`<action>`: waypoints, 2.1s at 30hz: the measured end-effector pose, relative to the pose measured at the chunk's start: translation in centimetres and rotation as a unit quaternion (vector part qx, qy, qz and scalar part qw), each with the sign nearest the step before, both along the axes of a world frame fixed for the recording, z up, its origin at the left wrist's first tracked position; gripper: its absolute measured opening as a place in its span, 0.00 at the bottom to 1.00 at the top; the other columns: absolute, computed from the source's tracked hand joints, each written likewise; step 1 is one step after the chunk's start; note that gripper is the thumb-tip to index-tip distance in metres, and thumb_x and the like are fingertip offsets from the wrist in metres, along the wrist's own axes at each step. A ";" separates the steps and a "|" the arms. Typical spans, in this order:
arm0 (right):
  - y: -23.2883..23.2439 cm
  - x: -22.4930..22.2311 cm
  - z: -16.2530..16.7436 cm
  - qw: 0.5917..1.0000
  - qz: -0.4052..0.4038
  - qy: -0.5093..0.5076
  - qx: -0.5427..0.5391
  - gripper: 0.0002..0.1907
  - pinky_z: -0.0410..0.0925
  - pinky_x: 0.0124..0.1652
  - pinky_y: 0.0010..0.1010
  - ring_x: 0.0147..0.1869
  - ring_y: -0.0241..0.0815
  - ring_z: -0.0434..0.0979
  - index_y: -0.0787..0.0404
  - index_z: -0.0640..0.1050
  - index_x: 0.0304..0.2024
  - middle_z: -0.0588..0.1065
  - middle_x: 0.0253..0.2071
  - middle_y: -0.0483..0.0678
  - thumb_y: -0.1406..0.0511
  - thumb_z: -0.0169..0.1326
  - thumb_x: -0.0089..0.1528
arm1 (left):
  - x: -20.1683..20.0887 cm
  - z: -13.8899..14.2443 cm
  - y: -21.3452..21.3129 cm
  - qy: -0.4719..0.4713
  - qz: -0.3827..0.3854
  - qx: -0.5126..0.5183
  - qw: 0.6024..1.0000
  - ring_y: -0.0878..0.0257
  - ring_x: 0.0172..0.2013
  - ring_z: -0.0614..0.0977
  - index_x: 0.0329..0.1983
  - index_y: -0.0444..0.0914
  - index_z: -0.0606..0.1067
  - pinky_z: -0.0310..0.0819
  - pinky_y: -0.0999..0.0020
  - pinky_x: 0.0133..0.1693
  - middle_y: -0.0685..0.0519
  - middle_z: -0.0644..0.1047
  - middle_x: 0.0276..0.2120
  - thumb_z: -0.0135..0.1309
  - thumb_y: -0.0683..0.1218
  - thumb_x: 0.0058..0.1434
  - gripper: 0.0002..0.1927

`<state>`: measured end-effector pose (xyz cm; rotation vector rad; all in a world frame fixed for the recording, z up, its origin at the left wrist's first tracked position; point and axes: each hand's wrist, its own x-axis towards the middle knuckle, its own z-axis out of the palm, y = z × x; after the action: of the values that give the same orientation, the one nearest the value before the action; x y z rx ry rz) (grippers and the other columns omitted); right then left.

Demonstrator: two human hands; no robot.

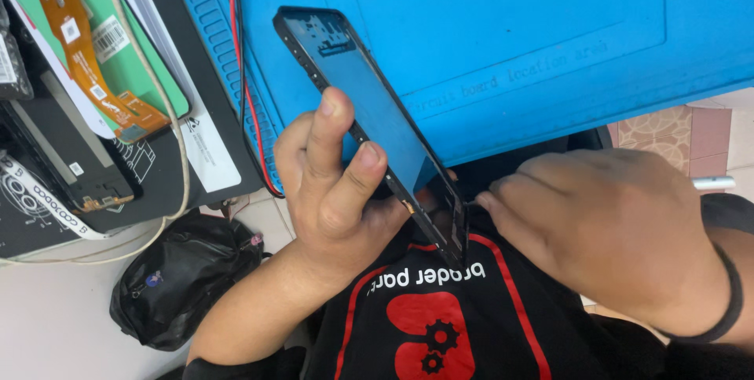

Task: The person holds a phone frame with the screen removed and uses a small blade to scrape old adhesive residue from its edges. They rotate the frame to reach different sides, then press adhesive material onto the frame's inner edge by hand.

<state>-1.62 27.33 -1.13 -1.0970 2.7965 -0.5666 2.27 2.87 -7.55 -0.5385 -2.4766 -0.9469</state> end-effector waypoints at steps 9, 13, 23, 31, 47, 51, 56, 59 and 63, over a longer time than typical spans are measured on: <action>1.5 0.0 -2.0 0.997 0.034 -0.068 -0.023 0.25 0.64 0.22 0.36 0.21 0.43 0.71 0.45 0.86 0.52 0.72 0.22 0.41 0.64 0.62 0.51 | 0.1 0.0 0.2 -0.007 0.003 0.010 1.000 0.56 0.51 0.73 0.82 0.58 0.49 0.68 0.67 0.48 0.57 0.47 0.80 0.80 0.46 0.61 0.59; 2.4 0.1 -2.0 0.995 0.020 -0.085 -0.047 0.21 0.64 0.23 0.35 0.22 0.42 0.71 0.44 0.84 0.48 0.71 0.22 0.41 0.65 0.60 0.52 | 0.0 -0.2 0.3 -0.006 0.008 0.009 1.000 0.56 0.51 0.73 0.83 0.59 0.48 0.68 0.68 0.49 0.58 0.47 0.80 0.80 0.48 0.61 0.60; 2.9 -0.9 -2.0 0.990 0.079 -0.110 -0.048 0.20 0.67 0.27 0.34 0.27 0.39 0.74 0.42 0.82 0.50 0.73 0.26 0.38 0.58 0.59 0.54 | 0.3 -0.3 -0.1 -0.017 0.002 0.002 1.000 0.56 0.54 0.72 0.84 0.59 0.47 0.68 0.66 0.50 0.58 0.45 0.81 0.77 0.44 0.61 0.61; 4.3 -1.2 -2.4 0.983 0.106 -0.141 -0.041 0.21 0.67 0.26 0.35 0.26 0.42 0.76 0.43 0.84 0.48 0.74 0.27 0.41 0.59 0.59 0.51 | -0.1 -0.1 0.3 0.001 0.005 0.007 1.000 0.52 0.54 0.73 0.82 0.57 0.49 0.71 0.62 0.49 0.56 0.47 0.81 0.78 0.43 0.64 0.57; -6.2 -9.8 0.1 0.986 -0.023 0.065 -0.152 0.08 0.65 0.26 0.39 0.28 0.52 0.74 0.63 0.79 0.32 0.73 0.27 0.51 0.67 0.67 0.60 | -1.1 0.0 0.4 0.032 -0.002 0.025 0.999 0.47 0.54 0.73 0.76 0.51 0.53 0.73 0.54 0.51 0.53 0.50 0.79 0.77 0.44 0.58 0.53; -8.0 -10.5 -0.4 0.985 -0.032 0.086 -0.146 0.08 0.64 0.24 0.39 0.26 0.50 0.73 0.61 0.79 0.32 0.71 0.26 0.50 0.67 0.67 0.60 | -1.1 0.2 0.2 0.024 -0.003 0.029 0.999 0.46 0.54 0.74 0.75 0.50 0.54 0.73 0.51 0.52 0.53 0.53 0.78 0.75 0.42 0.56 0.51; -8.9 -10.6 -0.5 0.987 -0.046 0.093 -0.126 0.10 0.63 0.22 0.39 0.24 0.51 0.72 0.62 0.78 0.28 0.70 0.24 0.50 0.67 0.68 0.57 | -1.1 0.3 -0.1 0.011 -0.015 0.040 0.999 0.46 0.54 0.75 0.75 0.50 0.54 0.74 0.52 0.53 0.52 0.53 0.78 0.73 0.40 0.57 0.50; -9.0 -10.6 -0.8 0.988 -0.061 0.081 -0.113 0.11 0.62 0.24 0.38 0.26 0.50 0.71 0.60 0.78 0.30 0.70 0.26 0.49 0.65 0.68 0.60 | -1.3 0.4 -0.2 0.012 -0.022 0.048 0.999 0.47 0.53 0.74 0.76 0.50 0.54 0.74 0.53 0.52 0.52 0.53 0.79 0.72 0.38 0.57 0.50; -9.1 -10.4 -1.3 0.988 -0.068 0.081 -0.110 0.11 0.63 0.25 0.38 0.26 0.49 0.71 0.59 0.78 0.30 0.69 0.27 0.48 0.65 0.68 0.62 | -1.4 0.3 -0.2 0.016 -0.022 0.053 0.998 0.45 0.53 0.75 0.75 0.50 0.55 0.74 0.51 0.52 0.52 0.53 0.77 0.73 0.41 0.56 0.50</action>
<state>-11.99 18.23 -2.43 -1.0376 3.0255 -0.8563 0.85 2.68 -7.23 -0.5702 -2.3800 -1.0730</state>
